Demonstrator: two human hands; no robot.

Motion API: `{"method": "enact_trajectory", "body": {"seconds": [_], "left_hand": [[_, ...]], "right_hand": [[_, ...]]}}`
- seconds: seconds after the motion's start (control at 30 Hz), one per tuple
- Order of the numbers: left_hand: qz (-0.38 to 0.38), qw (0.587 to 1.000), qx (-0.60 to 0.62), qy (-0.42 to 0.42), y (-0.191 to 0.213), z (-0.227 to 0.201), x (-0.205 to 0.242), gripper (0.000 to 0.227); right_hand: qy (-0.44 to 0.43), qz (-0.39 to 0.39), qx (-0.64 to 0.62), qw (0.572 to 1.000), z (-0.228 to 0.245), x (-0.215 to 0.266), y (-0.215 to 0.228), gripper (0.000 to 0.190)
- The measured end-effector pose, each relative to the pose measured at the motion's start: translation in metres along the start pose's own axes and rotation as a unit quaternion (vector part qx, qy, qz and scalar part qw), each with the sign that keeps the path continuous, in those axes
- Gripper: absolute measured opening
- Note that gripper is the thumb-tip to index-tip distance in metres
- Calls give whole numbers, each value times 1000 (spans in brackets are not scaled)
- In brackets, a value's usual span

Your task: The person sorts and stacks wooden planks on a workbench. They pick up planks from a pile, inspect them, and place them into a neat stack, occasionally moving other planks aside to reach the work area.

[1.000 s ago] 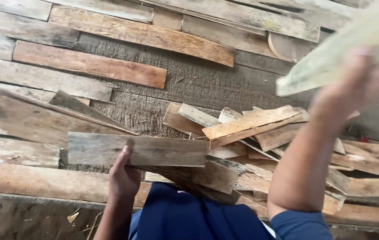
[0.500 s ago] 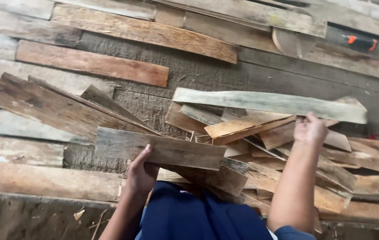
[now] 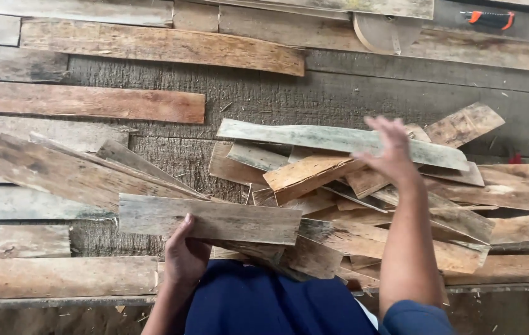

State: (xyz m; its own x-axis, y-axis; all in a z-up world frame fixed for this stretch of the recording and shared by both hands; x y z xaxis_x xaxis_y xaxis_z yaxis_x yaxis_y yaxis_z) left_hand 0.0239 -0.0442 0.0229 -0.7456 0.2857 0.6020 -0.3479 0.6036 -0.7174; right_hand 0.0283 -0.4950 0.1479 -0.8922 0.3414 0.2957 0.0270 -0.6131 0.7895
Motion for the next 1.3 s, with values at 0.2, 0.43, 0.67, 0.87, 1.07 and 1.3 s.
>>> {"method": "enact_trajectory", "body": {"seconds": [0.2,0.43,0.67,0.87,1.07,1.3], "left_hand": [[28,999,9,-21,-17,-25,21,15],[94,987,20,-125,6,-63,30,25],[100,979,-10,-176,-6,-75,41,22],[84,940,-152,-294,-41,-101,60,21],[88,959,-119,-242,-53,-94,77,27],[42,983,-65,-169,-8,-36,61,57]], "right_hand": [[-38,140,135,980,-31,-39,-37,92],[79,-60,104,990,-6,54,31,75],[64,-40,148,986,-16,104,10,85],[136,45,116,983,-38,153,-46,37],[51,68,131,988,-79,165,-93,34],[133,-74,36,988,-46,176,-25,22]]}}
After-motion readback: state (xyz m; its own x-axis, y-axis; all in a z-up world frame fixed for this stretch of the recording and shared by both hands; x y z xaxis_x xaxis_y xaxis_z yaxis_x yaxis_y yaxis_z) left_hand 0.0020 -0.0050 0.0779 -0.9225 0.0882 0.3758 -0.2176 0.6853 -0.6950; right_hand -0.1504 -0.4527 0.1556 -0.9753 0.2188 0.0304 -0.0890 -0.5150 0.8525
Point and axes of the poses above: each hand's wrist, its own x-axis away from the middle knuckle, its own y-axis out of the back of the hand, z = x × y, the point moved 2 cm from there along -x, towards the middle knuckle, and after that the axes turned 9 degrees about z, right-handed, at the moved point
